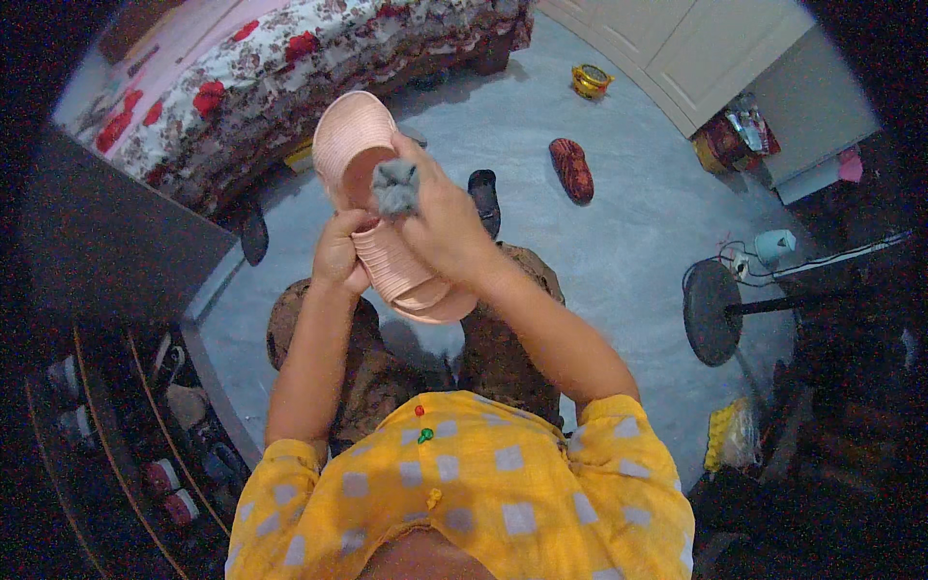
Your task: The person sits on the floor and wipes various shoes with a cloth. They handle a beige slipper, a black sneaker, a pink slide, and a yellow sandal, cleaning each one individually before placing them on a nearby shelf.
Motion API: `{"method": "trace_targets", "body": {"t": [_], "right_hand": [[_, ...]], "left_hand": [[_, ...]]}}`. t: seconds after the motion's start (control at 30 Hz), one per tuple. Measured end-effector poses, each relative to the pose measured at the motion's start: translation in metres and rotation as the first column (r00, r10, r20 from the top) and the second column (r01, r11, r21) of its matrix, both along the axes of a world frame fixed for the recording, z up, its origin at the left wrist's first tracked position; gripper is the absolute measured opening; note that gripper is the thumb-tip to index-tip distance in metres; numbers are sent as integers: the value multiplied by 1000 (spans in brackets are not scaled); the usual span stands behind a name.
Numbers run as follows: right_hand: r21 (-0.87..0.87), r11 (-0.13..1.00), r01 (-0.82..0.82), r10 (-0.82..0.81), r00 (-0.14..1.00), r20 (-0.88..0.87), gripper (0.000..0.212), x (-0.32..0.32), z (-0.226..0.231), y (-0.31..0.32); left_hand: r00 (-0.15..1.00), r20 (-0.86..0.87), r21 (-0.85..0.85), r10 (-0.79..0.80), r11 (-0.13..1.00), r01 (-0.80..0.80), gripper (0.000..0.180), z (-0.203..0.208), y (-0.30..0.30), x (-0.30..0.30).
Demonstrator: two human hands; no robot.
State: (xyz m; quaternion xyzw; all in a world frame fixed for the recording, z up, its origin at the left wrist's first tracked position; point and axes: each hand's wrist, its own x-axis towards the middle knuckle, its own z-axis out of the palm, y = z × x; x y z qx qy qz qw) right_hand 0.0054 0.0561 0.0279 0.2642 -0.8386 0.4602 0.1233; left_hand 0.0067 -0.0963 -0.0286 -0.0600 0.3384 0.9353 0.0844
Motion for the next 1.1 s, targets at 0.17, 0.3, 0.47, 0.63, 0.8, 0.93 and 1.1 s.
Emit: {"method": "trace_targets", "body": {"t": [0.17, 0.3, 0.47, 0.63, 0.8, 0.93, 1.1], "right_hand": [[175, 983, 60, -33, 988, -154, 81, 26, -13, -10], [389, 919, 62, 39, 968, -247, 86, 60, -13, -22], [357, 916, 182, -96, 965, -246, 81, 37, -25, -16], [-49, 976, 212, -216, 970, -114, 54, -7, -33, -2], [-307, 921, 238, -137, 938, 318, 33, -29, -20, 1], [-129, 974, 188, -177, 980, 94, 40, -15, -27, -6], [291, 891, 348, -246, 910, -335, 61, 26, -25, -36]], "left_hand": [[981, -35, -49, 189, 981, -190, 45, 8, -6, -7], [975, -34, -239, 220, 945, -222, 47, -5, -17, -12], [960, -46, -156, 277, 947, -281, 46, 0, 6, -5], [939, -57, -29, 341, 939, -343, 48, -1, 11, -7], [946, -18, -41, 323, 945, -324, 46, 0, 6, -8], [941, -22, -46, 338, 940, -339, 46, 3, 8, -8], [924, -27, -72, 381, 921, -382, 47, 0, 6, -9]]}}
